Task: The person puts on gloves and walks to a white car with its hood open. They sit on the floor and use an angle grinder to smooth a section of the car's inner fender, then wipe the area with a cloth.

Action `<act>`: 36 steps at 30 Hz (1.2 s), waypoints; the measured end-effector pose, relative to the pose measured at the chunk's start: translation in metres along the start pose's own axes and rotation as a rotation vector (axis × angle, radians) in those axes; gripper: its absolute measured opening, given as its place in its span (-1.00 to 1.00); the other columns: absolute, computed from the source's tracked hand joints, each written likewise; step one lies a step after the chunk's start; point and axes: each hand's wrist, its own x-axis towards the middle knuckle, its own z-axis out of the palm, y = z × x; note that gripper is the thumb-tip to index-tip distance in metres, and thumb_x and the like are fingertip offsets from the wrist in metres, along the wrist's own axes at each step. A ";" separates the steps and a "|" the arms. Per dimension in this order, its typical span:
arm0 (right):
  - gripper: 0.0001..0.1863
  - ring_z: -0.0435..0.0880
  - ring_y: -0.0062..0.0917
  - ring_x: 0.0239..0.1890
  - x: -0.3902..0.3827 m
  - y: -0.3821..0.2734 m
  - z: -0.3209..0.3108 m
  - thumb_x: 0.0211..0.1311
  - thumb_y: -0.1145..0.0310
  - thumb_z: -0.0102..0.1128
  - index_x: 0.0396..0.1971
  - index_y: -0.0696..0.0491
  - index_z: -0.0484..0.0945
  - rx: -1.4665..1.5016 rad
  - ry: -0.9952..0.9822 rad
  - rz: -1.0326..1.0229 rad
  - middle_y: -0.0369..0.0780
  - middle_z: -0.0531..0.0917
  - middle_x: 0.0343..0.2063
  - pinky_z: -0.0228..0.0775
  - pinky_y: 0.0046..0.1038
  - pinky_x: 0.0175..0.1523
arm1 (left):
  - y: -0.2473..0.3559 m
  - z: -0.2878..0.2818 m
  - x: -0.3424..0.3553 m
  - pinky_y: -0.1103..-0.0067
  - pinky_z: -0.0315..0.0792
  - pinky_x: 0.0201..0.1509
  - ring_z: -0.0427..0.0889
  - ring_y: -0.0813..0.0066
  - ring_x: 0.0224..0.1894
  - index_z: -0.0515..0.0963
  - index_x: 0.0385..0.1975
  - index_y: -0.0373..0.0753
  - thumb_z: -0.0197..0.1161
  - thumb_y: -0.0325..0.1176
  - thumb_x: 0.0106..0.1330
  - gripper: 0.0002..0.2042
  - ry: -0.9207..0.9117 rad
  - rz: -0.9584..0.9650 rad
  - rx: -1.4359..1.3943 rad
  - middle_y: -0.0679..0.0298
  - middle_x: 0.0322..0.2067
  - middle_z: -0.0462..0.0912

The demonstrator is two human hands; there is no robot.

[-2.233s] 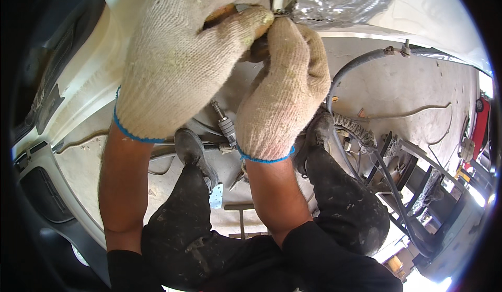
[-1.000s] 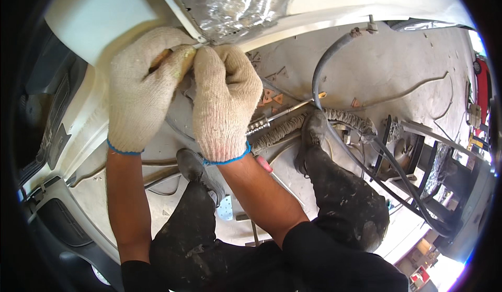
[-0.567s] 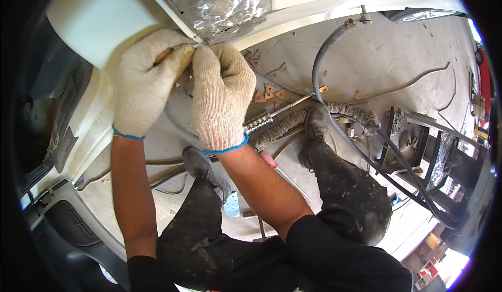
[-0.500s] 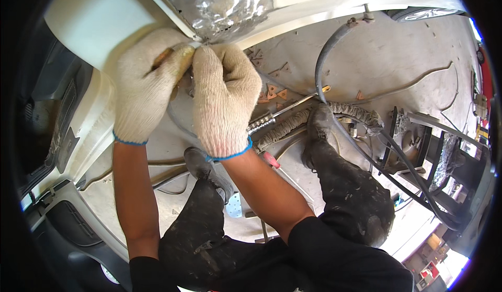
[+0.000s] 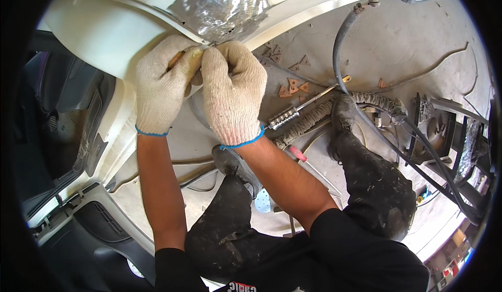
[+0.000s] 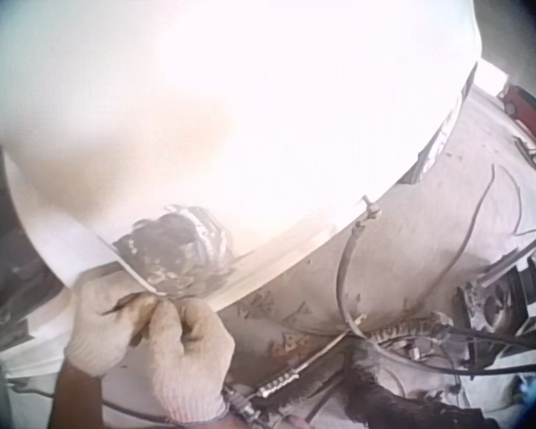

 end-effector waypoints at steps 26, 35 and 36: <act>-0.82 0.51 -0.21 -0.53 -0.003 -0.006 0.000 0.17 0.47 0.14 -0.59 0.21 0.49 0.026 0.025 -0.014 -0.05 0.50 -0.62 0.35 -0.28 -0.35 | -0.001 -0.003 0.002 0.76 0.20 -0.62 0.40 0.74 -0.62 0.63 -0.22 -0.34 0.25 -0.51 0.30 -0.89 -0.013 0.047 0.039 0.37 -0.53 0.57; -0.80 0.46 -0.24 -0.55 -0.005 -0.005 0.001 0.18 0.47 0.13 -0.61 0.20 0.46 0.023 0.017 -0.006 -0.07 0.47 -0.64 0.32 -0.29 -0.37 | -0.002 -0.003 -0.001 0.76 0.19 -0.62 0.43 0.75 -0.61 0.63 -0.27 -0.35 0.23 -0.51 0.31 -0.91 0.005 0.001 0.039 0.38 -0.56 0.56; -0.80 0.46 -0.23 -0.55 -0.004 -0.007 0.001 0.18 0.48 0.13 -0.61 0.20 0.46 0.008 0.011 -0.031 -0.07 0.47 -0.64 0.32 -0.29 -0.38 | -0.003 -0.004 0.001 0.77 0.17 -0.62 0.43 0.75 -0.61 0.63 -0.27 -0.35 0.23 -0.48 0.32 -0.90 -0.005 0.053 -0.001 0.39 -0.56 0.56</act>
